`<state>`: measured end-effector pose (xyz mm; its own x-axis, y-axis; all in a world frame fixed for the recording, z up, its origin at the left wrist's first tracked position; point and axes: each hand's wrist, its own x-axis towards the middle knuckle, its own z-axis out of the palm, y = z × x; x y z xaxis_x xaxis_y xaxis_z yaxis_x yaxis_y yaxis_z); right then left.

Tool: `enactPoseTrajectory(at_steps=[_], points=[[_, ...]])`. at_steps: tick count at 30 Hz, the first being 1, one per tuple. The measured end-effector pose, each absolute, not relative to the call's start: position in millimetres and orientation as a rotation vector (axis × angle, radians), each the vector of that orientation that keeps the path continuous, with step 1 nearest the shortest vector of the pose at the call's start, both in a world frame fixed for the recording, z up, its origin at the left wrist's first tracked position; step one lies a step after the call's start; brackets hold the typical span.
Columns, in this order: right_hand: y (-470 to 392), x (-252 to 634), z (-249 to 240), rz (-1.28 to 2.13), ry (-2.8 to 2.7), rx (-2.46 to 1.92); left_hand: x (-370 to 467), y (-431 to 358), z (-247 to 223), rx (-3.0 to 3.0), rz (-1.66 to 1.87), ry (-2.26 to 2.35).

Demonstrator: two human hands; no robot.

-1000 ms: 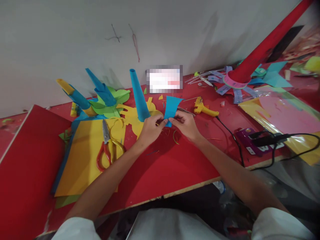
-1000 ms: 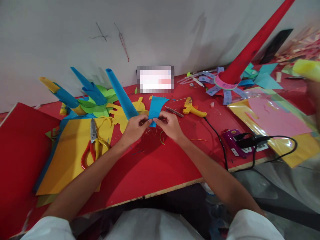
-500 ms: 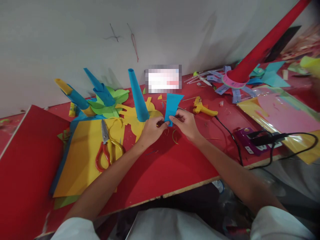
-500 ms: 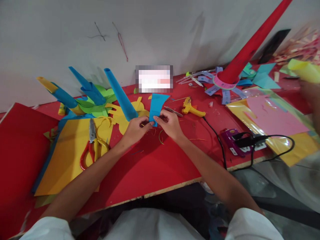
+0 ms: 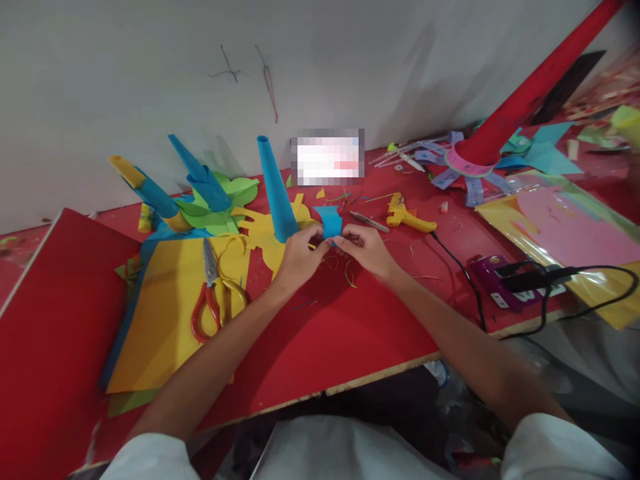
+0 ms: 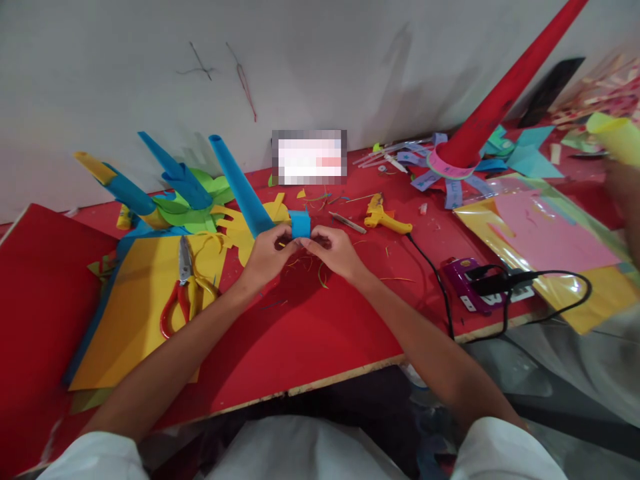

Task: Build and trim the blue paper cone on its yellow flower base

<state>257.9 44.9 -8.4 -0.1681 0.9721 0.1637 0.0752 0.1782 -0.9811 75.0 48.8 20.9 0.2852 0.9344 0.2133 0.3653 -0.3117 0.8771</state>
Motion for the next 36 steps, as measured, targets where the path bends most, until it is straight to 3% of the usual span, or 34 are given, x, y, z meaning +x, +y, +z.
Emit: enactPoseTrajectory(at_steps=[36], points=[[46.0,259.9,-12.1,1.2,-1.458,-1.004,74.5,44.6,22.1,1.985,0.968,1.25]])
